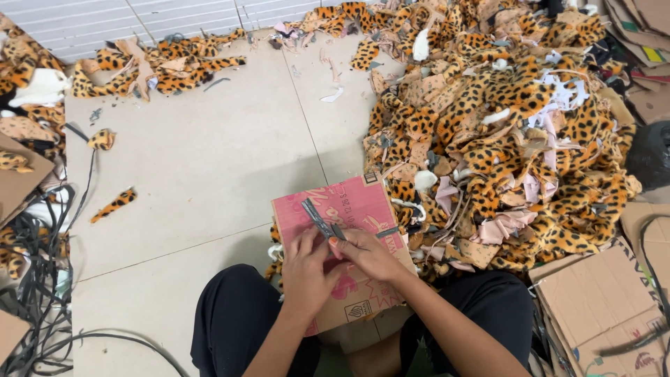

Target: A person sits on the floor and uses a black plastic strap to secure a pink cardboard box by wrapping it and tying a knot.

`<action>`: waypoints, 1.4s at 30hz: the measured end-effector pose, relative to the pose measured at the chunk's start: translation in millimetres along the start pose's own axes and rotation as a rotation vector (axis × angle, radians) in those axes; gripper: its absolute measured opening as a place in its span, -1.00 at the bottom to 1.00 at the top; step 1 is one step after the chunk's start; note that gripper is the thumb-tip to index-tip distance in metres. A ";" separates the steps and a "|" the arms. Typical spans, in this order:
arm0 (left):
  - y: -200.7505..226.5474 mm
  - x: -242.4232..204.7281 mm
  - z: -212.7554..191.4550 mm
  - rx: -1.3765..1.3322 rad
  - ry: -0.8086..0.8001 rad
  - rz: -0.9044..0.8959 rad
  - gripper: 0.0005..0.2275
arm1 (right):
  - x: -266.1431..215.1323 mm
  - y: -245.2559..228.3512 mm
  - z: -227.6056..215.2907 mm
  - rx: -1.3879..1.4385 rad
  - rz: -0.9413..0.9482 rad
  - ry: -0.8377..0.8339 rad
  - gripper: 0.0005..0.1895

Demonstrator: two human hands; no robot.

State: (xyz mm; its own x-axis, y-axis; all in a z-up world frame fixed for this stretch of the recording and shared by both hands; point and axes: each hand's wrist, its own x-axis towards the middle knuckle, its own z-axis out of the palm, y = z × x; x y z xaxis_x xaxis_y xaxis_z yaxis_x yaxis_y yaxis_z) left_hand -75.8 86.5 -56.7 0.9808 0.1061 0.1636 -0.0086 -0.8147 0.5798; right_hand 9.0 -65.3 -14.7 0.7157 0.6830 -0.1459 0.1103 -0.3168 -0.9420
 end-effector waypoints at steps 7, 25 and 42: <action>14.1 3.8 -6.7 0.074 -0.037 -0.070 -0.35 | -4.6 -17.4 6.4 0.193 0.162 0.046 -0.55; -30.1 -18.3 4.4 -0.550 0.153 0.041 -0.78 | 5.0 44.3 23.6 0.730 0.243 0.117 -0.56; 3.2 6.5 18.9 -0.909 0.111 -0.296 -0.91 | -0.7 28.5 23.7 0.703 0.111 0.138 -0.57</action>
State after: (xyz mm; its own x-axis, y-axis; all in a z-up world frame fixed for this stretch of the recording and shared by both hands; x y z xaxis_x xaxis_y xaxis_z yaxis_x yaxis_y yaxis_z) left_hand -65.7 73.8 -68.9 0.9439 0.3278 -0.0412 0.0431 0.0017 0.9991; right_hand -4.6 -59.3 -48.7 0.7824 0.5675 -0.2567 -0.4050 0.1504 -0.9019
